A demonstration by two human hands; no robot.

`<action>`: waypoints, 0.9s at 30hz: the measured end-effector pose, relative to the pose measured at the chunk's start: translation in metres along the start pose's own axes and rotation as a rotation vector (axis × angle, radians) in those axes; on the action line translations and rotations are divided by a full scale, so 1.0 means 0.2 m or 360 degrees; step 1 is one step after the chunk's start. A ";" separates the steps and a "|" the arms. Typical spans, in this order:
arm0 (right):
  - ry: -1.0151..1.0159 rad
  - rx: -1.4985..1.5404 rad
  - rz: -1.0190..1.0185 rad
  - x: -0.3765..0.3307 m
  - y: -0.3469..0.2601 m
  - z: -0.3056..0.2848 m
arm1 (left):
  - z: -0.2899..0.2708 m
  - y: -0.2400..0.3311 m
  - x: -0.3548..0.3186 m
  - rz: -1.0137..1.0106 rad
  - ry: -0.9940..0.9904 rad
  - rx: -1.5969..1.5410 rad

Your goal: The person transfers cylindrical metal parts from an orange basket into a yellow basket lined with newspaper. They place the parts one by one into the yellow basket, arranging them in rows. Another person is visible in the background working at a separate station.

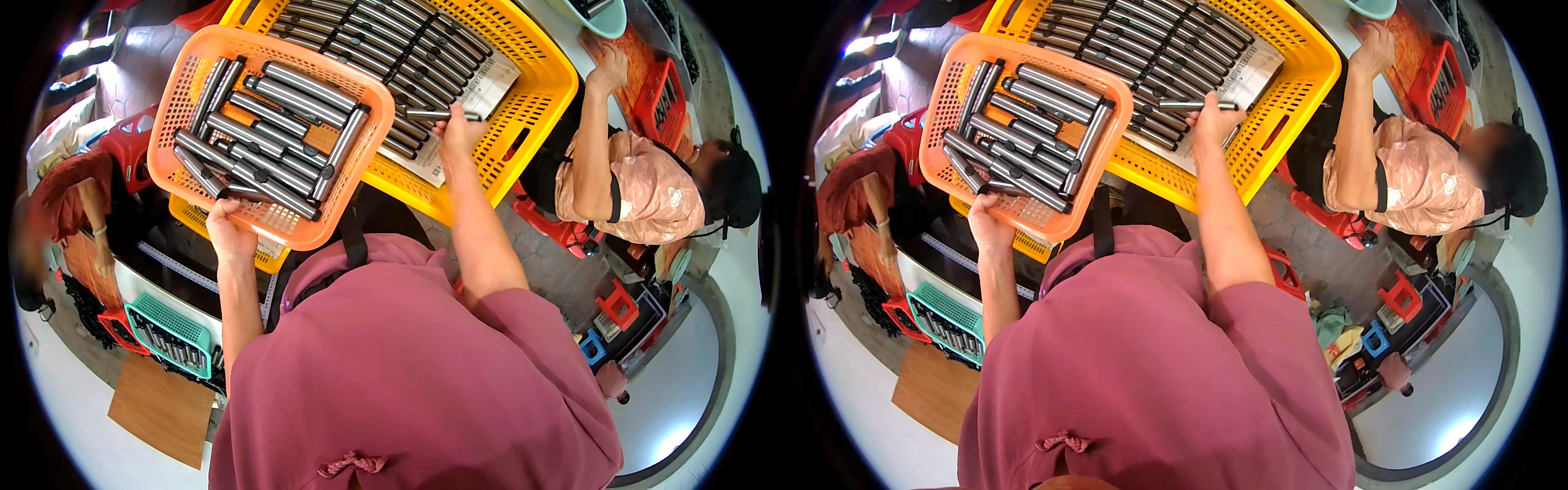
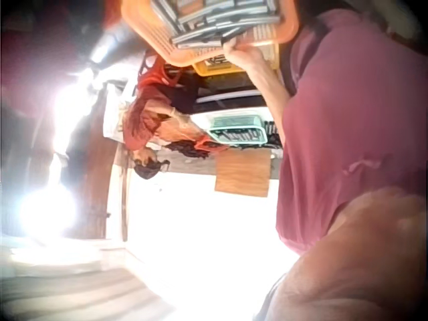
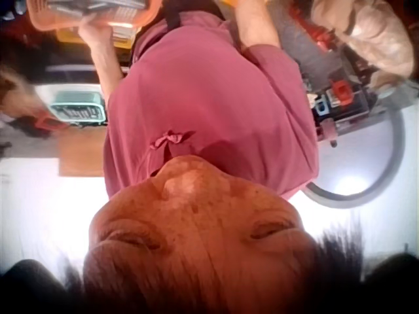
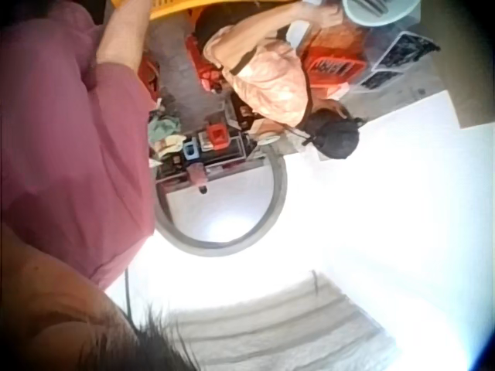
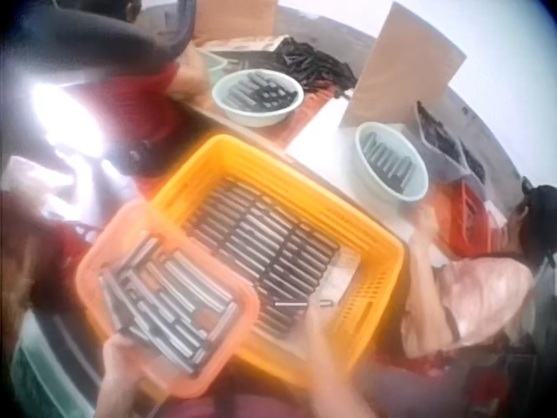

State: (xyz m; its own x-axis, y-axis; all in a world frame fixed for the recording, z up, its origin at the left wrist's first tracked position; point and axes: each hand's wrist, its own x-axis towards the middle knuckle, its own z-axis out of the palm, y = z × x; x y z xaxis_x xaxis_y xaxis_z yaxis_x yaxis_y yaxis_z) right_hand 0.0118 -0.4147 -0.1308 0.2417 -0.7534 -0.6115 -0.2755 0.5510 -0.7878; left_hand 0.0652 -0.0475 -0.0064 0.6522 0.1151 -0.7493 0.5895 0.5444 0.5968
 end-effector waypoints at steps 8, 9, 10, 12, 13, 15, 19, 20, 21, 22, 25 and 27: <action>0.0151 -0.0082 0.0684 0.02 0.37 0.02 | -0.07 0.03 0.02 -0.0075 -0.0074 0.0032; 0.0152 -0.0135 0.0686 0.02 0.39 0.02 | -0.05 0.02 0.01 -0.0067 -0.0059 0.0045; 0.0162 -0.0357 0.0648 0.02 0.39 0.00 | -0.03 0.02 0.00 -0.0059 -0.0044 0.0058; 0.0183 -0.1087 -0.0089 0.02 0.45 -0.06 | -0.05 0.02 0.02 -0.0040 -0.0022 0.0062; 0.0187 -0.1439 -0.0470 0.02 0.48 -0.09 | -0.05 0.02 0.01 -0.0051 -0.0036 0.0071; -0.0245 -0.1757 -0.0752 -0.13 0.23 -0.04 | -0.05 0.03 0.01 -0.0069 -0.0055 0.0084; -0.0924 -0.2138 -0.1359 -0.05 0.20 -0.05 | -0.10 0.05 0.04 -0.0080 -0.0077 0.0108; -0.1013 -0.2265 -0.1381 -0.01 0.20 -0.03 | -0.09 0.05 0.05 -0.0086 -0.0087 0.0115; -0.1103 -0.2393 -0.1402 0.00 0.20 -0.02 | -0.08 0.05 0.05 -0.0092 -0.0098 0.0121; -0.1112 -0.2485 -0.1412 0.02 0.20 -0.01 | -0.09 0.05 0.05 -0.0096 -0.0107 0.0127; -0.1148 -0.2564 -0.1533 0.03 0.17 0.02 | -0.09 0.06 0.05 -0.0085 -0.0097 0.0130; -0.1097 -0.2580 -0.1569 0.04 0.17 0.03 | -0.05 0.05 0.03 -0.0065 -0.0049 0.0120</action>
State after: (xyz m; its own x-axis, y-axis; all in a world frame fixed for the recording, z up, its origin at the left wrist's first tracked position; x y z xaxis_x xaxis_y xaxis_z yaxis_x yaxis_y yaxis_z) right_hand 0.0098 -0.4004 -0.1621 0.9410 -0.0838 -0.3279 -0.1764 -0.9483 -0.2638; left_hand 0.0705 -0.0335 -0.0065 0.6404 0.0680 -0.7651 0.6495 0.4838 0.5866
